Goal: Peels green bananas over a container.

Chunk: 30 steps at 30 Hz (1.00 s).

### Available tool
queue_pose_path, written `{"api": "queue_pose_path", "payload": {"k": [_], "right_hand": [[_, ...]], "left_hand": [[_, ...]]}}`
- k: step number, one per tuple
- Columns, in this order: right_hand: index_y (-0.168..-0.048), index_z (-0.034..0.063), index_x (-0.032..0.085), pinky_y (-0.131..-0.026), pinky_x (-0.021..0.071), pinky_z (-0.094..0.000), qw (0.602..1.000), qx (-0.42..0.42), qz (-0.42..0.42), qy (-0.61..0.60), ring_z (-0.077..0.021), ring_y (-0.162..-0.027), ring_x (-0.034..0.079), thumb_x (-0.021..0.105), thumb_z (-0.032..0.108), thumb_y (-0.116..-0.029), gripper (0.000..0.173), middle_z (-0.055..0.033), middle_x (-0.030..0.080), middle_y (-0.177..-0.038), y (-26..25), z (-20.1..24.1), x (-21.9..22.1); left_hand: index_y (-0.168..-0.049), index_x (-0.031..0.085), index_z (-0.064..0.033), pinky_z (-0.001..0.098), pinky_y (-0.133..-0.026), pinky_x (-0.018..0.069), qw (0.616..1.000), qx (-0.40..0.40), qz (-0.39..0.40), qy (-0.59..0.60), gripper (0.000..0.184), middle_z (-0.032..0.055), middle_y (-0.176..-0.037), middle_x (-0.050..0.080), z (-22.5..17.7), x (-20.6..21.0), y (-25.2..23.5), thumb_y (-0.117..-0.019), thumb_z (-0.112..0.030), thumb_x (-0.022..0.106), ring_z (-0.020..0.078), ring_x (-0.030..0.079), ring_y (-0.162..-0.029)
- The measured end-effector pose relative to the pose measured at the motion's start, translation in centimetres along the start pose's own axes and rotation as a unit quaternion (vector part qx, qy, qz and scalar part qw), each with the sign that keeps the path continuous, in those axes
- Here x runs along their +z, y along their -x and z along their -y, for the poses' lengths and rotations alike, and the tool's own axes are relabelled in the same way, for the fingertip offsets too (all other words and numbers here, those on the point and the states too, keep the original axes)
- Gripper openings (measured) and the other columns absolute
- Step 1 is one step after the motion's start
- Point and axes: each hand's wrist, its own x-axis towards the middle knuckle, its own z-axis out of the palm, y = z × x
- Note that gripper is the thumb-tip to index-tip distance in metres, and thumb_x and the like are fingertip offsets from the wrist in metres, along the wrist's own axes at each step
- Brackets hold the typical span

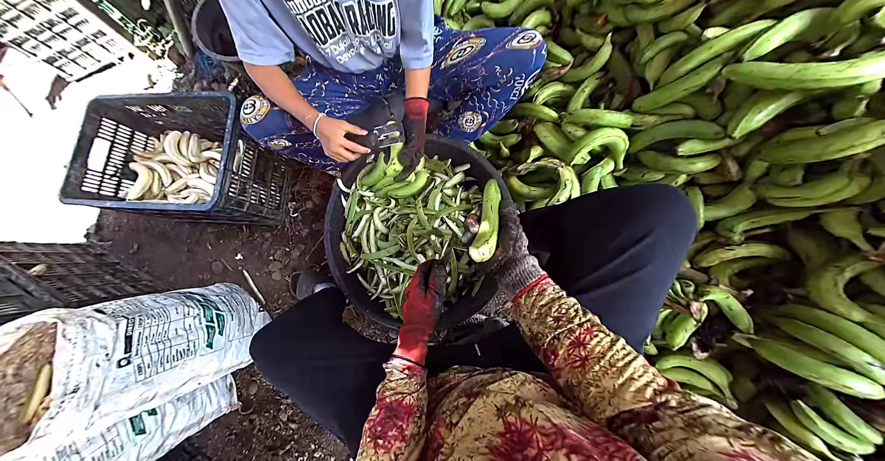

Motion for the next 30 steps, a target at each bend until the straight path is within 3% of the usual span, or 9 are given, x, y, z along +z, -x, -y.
{"api": "queue_pose_path", "payload": {"k": [2,5,8,12,19,22,25,27,30], "right_hand": [[-0.106,0.0143,0.056,-0.053,0.0558,-0.0339,0.997,0.03,-0.01,0.065,-0.0164,-0.059,0.061,0.027,0.066,-0.1032,0.06,-0.0042,0.06,-0.074,-0.2,0.7,-0.1],[-0.123,0.0137,0.06,-0.065,0.059,-0.0361,0.967,0.028,-0.065,0.247,-0.0163,-0.074,0.066,0.036,0.063,-0.1041,0.058,-0.0057,0.068,-0.09,0.0,1.7,0.1],[-0.123,0.0132,0.06,-0.062,0.0584,-0.0346,0.95,0.067,-0.077,0.295,-0.0165,-0.071,0.067,0.036,0.063,-0.1039,0.058,-0.0058,0.069,-0.088,0.2,2.3,1.3],[-0.124,0.0132,0.059,-0.062,0.0574,-0.0352,0.946,0.114,-0.068,0.297,-0.0172,-0.071,0.066,0.037,0.064,-0.1029,0.06,-0.0067,0.069,-0.089,0.1,2.2,1.3],[-0.126,0.0123,0.06,-0.068,0.0577,-0.0361,0.927,0.129,-0.071,0.344,-0.0169,-0.078,0.066,0.036,0.063,-0.1041,0.06,-0.0071,0.068,-0.093,0.4,1.8,1.3],[-0.13,0.0093,0.058,-0.076,0.0572,-0.0356,0.925,0.092,-0.022,0.368,-0.0152,-0.087,0.065,0.039,0.047,-0.1084,0.048,-0.0081,0.066,-0.101,0.3,0.8,-0.5],[-0.126,0.0046,0.057,-0.07,0.0569,-0.0334,0.932,0.079,-0.031,0.352,-0.0149,-0.078,0.064,0.038,0.032,-0.111,0.037,-0.0087,0.065,-0.094,0.9,0.0,0.0],[-0.13,0.0074,0.057,-0.067,0.0585,-0.0337,0.931,0.087,-0.022,0.353,-0.0161,-0.076,0.066,0.033,0.039,-0.1115,0.044,-0.0086,0.067,-0.093,1.2,-0.5,0.3],[-0.137,0.0093,0.054,-0.072,0.0611,-0.0378,0.919,0.105,-0.01,0.381,-0.0193,-0.084,0.069,0.029,0.044,-0.1115,0.051,-0.0111,0.068,-0.103,2.1,-1.1,0.2]], "left_hand": [[-0.139,0.059,-0.0065,0.031,-0.086,0.0575,0.997,0.063,0.047,0.001,0.054,0.0059,-0.117,0.07,-1.7,-1.0,0.2,-0.1058,-0.046,0.043,0.0088,0.067,-0.097],[-0.139,0.062,-0.0136,0.04,-0.101,0.0531,0.979,0.133,0.09,-0.128,0.054,0.0055,-0.125,0.07,-4.2,-2.9,0.3,-0.1061,-0.051,0.041,0.0132,0.066,-0.114],[-0.137,0.065,-0.0182,0.048,-0.096,0.054,0.952,0.157,0.089,-0.246,0.051,0.008,-0.118,0.072,-6.0,-3.7,0.5,-0.1055,-0.051,0.041,0.022,0.069,-0.109],[-0.137,0.065,-0.017,0.0506,-0.095,0.0539,0.943,0.17,0.077,-0.274,0.048,0.0106,-0.117,0.073,-5.8,-3.7,0.6,-0.1052,-0.045,0.042,0.0267,0.069,-0.108],[-0.139,0.064,-0.018,0.0515,-0.096,0.0526,0.957,0.13,0.063,-0.253,0.049,0.0125,-0.119,0.071,-4.7,-2.2,-0.7,-0.1045,-0.046,0.043,0.0281,0.068,-0.11],[-0.141,0.062,-0.0194,0.0556,-0.096,0.0511,0.956,0.099,0.036,-0.274,0.046,0.0149,-0.123,0.069,-4.3,-1.5,-2.1,-0.1021,-0.042,0.049,0.0321,0.067,-0.112],[-0.139,0.063,-0.0189,0.0614,-0.094,0.0494,0.944,0.075,-0.025,-0.32,0.044,0.0202,-0.123,0.068,-4.2,-1.1,-4.3,-0.1005,-0.038,0.056,0.04,0.065,-0.111],[-0.14,0.063,-0.0199,0.0639,-0.09,0.0499,0.933,0.043,-0.069,-0.349,0.043,0.0223,-0.122,0.067,-4.5,-1.2,-6.3,-0.1006,-0.037,0.059,0.0431,0.066,-0.107],[-0.143,0.057,-0.0209,0.067,-0.088,0.0498,0.931,-0.004,-0.12,-0.345,0.044,0.0234,-0.126,0.066,-4.8,-2.8,-8.7,-0.1037,-0.04,0.055,0.0452,0.064,-0.109]]}}
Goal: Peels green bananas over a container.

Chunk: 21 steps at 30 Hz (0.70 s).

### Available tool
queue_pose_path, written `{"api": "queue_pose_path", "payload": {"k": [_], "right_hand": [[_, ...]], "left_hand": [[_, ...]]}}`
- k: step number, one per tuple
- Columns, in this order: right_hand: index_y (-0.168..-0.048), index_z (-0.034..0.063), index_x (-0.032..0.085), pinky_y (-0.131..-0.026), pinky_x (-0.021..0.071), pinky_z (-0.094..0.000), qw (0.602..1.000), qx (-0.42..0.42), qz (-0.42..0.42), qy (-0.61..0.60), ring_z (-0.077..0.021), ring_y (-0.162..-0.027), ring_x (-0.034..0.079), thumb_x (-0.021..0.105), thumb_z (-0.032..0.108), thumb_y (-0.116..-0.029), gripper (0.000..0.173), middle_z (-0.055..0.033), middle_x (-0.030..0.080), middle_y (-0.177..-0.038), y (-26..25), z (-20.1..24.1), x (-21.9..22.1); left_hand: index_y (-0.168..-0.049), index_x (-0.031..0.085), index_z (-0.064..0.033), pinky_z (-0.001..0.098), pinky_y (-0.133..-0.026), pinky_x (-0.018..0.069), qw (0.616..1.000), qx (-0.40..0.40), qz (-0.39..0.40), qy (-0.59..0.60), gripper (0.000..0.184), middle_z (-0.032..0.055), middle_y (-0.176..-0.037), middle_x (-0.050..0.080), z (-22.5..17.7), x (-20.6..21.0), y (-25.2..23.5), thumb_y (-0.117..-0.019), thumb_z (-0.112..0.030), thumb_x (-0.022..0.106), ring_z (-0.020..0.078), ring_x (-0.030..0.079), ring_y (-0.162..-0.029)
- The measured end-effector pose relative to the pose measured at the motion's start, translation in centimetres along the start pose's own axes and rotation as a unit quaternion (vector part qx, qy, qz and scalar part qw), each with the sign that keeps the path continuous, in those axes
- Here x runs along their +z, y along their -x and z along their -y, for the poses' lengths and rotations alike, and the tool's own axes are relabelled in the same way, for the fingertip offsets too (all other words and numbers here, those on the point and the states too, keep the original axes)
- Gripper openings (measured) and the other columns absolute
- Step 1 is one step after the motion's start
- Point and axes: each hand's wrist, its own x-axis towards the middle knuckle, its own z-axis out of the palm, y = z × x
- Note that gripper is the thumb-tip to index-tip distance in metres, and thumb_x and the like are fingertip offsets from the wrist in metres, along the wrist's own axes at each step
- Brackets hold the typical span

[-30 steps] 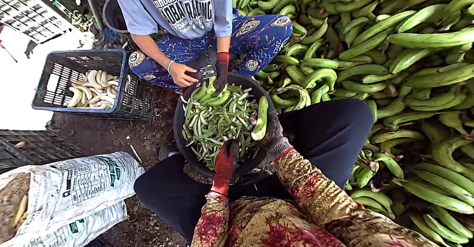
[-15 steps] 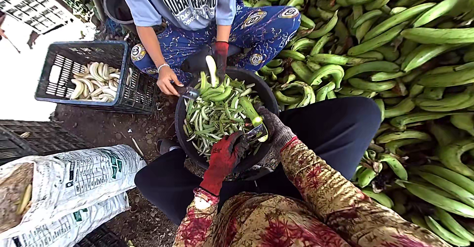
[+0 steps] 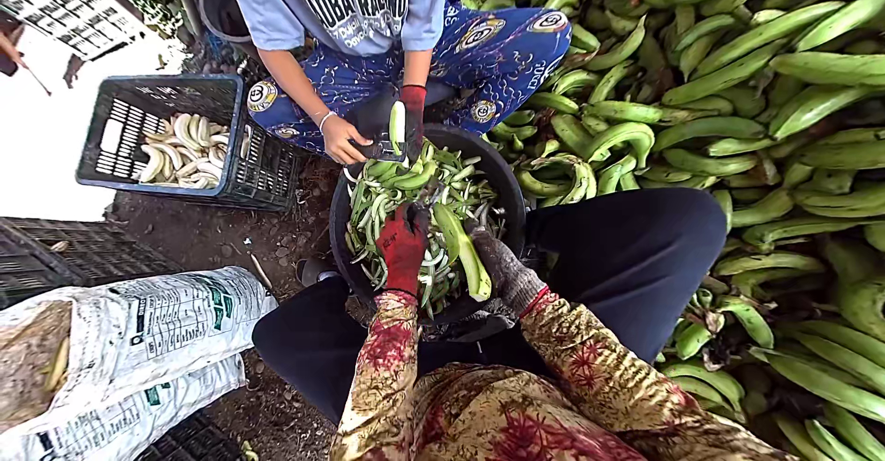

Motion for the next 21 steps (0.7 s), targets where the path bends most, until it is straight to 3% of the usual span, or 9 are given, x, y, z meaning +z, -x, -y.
{"api": "queue_pose_path", "payload": {"k": [3,6,8,10,12,15,19,21], "right_hand": [[-0.134,0.0077,0.054,-0.066,0.0605,-0.0393,0.998,-0.006,0.019,-0.054,-0.0228,-0.079,0.069,0.034,0.049,-0.1092,0.052,-0.0131,0.068,-0.1,-0.9,-0.5,-0.6],[-0.143,0.0134,0.051,-0.073,0.0616,-0.0464,0.995,-0.026,-0.017,-0.099,-0.029,-0.091,0.071,0.047,0.049,-0.1055,0.052,-0.0153,0.069,-0.112,-2.5,0.5,-0.9],[-0.142,0.0158,0.052,-0.075,0.0608,-0.0435,0.993,-0.072,-0.06,-0.075,-0.0226,-0.09,0.07,0.045,0.051,-0.1058,0.051,-0.0102,0.069,-0.111,-2.8,1.7,-0.8],[-0.141,0.0201,0.053,-0.077,0.058,-0.0375,0.99,-0.094,-0.085,-0.067,-0.0155,-0.092,0.067,0.045,0.058,-0.1031,0.054,-0.0042,0.069,-0.113,-2.6,2.4,-0.8],[-0.14,0.0231,0.053,-0.073,0.0583,-0.0351,0.987,-0.091,-0.094,-0.091,-0.0143,-0.088,0.068,0.045,0.064,-0.101,0.057,-0.002,0.07,-0.112,-2.3,3.0,-0.4],[-0.144,0.024,0.049,-0.077,0.0587,-0.0374,0.99,-0.089,-0.068,-0.09,-0.0161,-0.091,0.069,0.041,0.063,-0.1032,0.057,-0.0023,0.07,-0.115,-2.1,3.0,0.1],[-0.147,0.0143,0.048,-0.084,0.057,-0.0363,0.994,-0.102,-0.034,0.013,-0.0146,-0.096,0.066,0.036,0.045,-0.1097,0.05,-0.0075,0.067,-0.117,-0.9,2.0,0.5],[-0.137,0.0076,0.053,-0.072,0.0591,-0.0349,0.998,-0.065,-0.002,-0.008,-0.0169,-0.082,0.067,0.034,0.036,-0.1111,0.043,-0.0103,0.067,-0.101,-0.8,1.1,0.7]], "left_hand": [[-0.144,0.056,-0.0204,0.066,-0.089,0.05,0.999,0.018,-0.011,0.042,0.045,0.0212,-0.125,0.065,-0.1,-1.7,-0.2,-0.1059,-0.043,0.049,0.0421,0.065,-0.109],[-0.14,0.06,-0.0187,0.0557,-0.094,0.0537,0.99,0.067,0.04,0.121,0.043,0.0115,-0.122,0.069,-0.6,-3.0,2.7,-0.1069,-0.042,0.047,0.0277,0.068,-0.109],[-0.137,0.063,-0.0172,0.0471,-0.095,0.0555,0.976,0.098,0.084,0.177,0.043,0.0064,-0.119,0.071,-0.5,-3.0,5.6,-0.1059,-0.042,0.047,0.0185,0.068,-0.107],[-0.136,0.064,-0.0159,0.0435,-0.097,0.0549,0.969,0.113,0.11,0.193,0.045,0.0047,-0.12,0.071,-0.4,-2.9,8.3,-0.1054,-0.044,0.047,0.0158,0.067,-0.109],[-0.136,0.065,-0.0153,0.0434,-0.098,0.0545,0.973,0.11,0.098,0.178,0.046,0.0056,-0.121,0.071,-0.4,-2.8,9.8,-0.1054,-0.044,0.046,0.0173,0.067,-0.111],[-0.138,0.063,-0.0149,0.047,-0.099,0.0528,0.982,0.087,0.08,0.151,0.044,0.0093,-0.123,0.071,-0.4,-2.3,9.7,-0.1055,-0.038,0.047,0.0226,0.067,-0.113],[-0.138,0.064,-0.0158,0.0565,-0.094,0.0525,0.994,0.071,0.034,0.08,0.041,0.0174,-0.121,0.069,-0.7,-1.5,6.7,-0.1023,-0.033,0.054,0.035,0.068,-0.109],[-0.14,0.062,-0.0173,0.0611,-0.091,0.051,0.997,0.063,0.017,0.04,0.042,0.0202,-0.123,0.068,-0.7,-1.4,3.9,-0.1029,-0.036,0.054,0.0394,0.066,-0.108]]}}
